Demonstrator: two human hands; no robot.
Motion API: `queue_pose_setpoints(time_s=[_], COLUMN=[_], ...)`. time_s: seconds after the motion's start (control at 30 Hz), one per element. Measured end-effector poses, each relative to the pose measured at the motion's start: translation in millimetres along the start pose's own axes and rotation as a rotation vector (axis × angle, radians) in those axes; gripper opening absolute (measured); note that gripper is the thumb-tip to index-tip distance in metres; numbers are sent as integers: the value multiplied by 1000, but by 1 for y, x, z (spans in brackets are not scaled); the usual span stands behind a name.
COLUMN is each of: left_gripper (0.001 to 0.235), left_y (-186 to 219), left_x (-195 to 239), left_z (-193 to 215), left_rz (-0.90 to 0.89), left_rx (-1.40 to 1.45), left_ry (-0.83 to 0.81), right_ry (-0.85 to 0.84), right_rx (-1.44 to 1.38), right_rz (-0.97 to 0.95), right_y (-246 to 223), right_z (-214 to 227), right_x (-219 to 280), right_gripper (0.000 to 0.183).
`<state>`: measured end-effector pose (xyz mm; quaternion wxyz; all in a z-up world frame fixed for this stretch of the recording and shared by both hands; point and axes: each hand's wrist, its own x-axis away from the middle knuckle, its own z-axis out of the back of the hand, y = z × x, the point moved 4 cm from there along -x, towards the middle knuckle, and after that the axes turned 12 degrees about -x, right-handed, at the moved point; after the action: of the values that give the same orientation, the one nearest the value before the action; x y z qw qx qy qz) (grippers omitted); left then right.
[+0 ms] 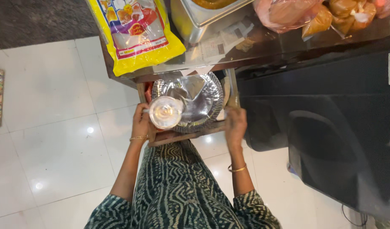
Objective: The person scoops a yellow-orange curry from a metal container into small plastic bags using a ladle, then ties each bag and places it on the counter. The person also handles disposable plates from a drawer.
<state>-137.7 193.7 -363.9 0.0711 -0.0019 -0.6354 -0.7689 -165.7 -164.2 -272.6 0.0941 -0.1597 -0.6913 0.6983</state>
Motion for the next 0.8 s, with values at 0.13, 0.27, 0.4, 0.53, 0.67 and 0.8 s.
queue_pose_setpoints(time_s=[0.13,0.27,0.4,0.53,0.67,0.8], left_gripper=[19,18,17,42,36,39], left_y=[-24,-14,19,102,139,167], left_x=[6,14,30,39,54,58], left_z=[-38,-67,-73,-49,-58,-70], left_rz=[281,543,766,-422,-672,-726], left_rx=[125,282,335,-494,-621,-466], left_ry=[-121,-91,-167,-201,-721,-925], right_ry=[-575,-818,-1061,-1087,-1119,-1183], right_rx=[667,874,880,821,701,705], right_rz=[287,599,507,578,478,391], right_y=[-23,-54,-76,-99,-123,-148], right_z=[-70,-100,-95,-77,-64,-58], right_x=[22,33,33,33,36,29], right_gripper=[42,59,36,17,27,20])
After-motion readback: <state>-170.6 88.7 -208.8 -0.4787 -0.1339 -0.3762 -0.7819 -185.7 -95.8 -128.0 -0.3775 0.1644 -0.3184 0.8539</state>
